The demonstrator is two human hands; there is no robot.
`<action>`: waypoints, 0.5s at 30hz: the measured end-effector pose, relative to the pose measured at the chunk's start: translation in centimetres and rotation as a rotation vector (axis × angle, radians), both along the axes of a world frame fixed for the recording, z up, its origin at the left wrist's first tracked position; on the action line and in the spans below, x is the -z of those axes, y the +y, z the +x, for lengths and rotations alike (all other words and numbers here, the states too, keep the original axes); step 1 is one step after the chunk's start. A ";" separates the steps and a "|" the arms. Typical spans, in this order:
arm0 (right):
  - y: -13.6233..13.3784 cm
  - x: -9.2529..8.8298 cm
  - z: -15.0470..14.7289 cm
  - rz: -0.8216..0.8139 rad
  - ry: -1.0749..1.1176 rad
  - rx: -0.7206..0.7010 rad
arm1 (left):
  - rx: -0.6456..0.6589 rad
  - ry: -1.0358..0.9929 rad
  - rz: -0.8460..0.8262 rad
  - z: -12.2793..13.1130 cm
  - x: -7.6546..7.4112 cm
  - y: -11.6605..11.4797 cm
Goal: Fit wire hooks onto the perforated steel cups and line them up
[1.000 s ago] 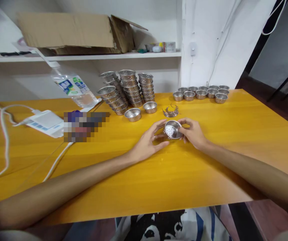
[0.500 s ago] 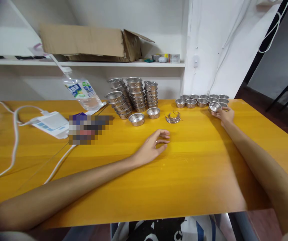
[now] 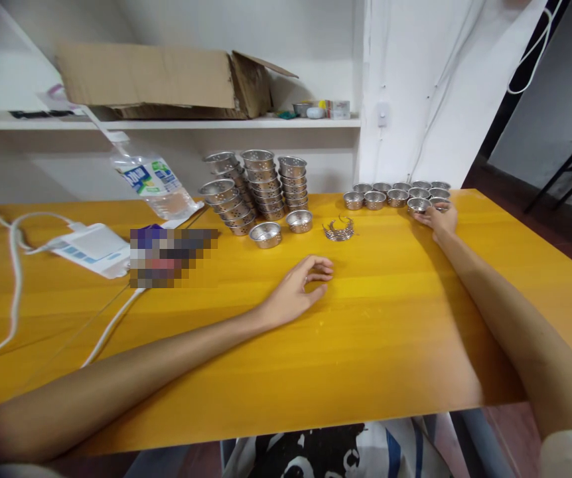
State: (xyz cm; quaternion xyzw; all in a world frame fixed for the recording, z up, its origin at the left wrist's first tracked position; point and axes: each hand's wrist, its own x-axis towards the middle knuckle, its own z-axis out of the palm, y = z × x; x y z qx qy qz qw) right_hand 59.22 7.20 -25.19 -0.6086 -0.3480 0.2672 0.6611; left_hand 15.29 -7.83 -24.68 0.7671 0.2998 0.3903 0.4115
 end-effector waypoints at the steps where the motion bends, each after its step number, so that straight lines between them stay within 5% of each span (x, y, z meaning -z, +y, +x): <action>1: 0.0 0.0 -0.1 -0.001 0.003 -0.001 | -0.001 0.008 0.004 0.0 0.0 0.0; 7: -0.5 -0.6 -1.1 -0.040 -0.044 0.032 | -0.002 0.029 0.013 -0.1 0.0 -0.1; 12: -1.7 -0.7 -0.7 -0.176 -0.423 0.483 | 0.006 0.035 0.021 -0.1 -0.2 -0.2; 15: -2.6 -0.6 1.1 -0.205 -0.634 0.509 | 0.007 0.040 0.026 -0.1 -0.2 -0.2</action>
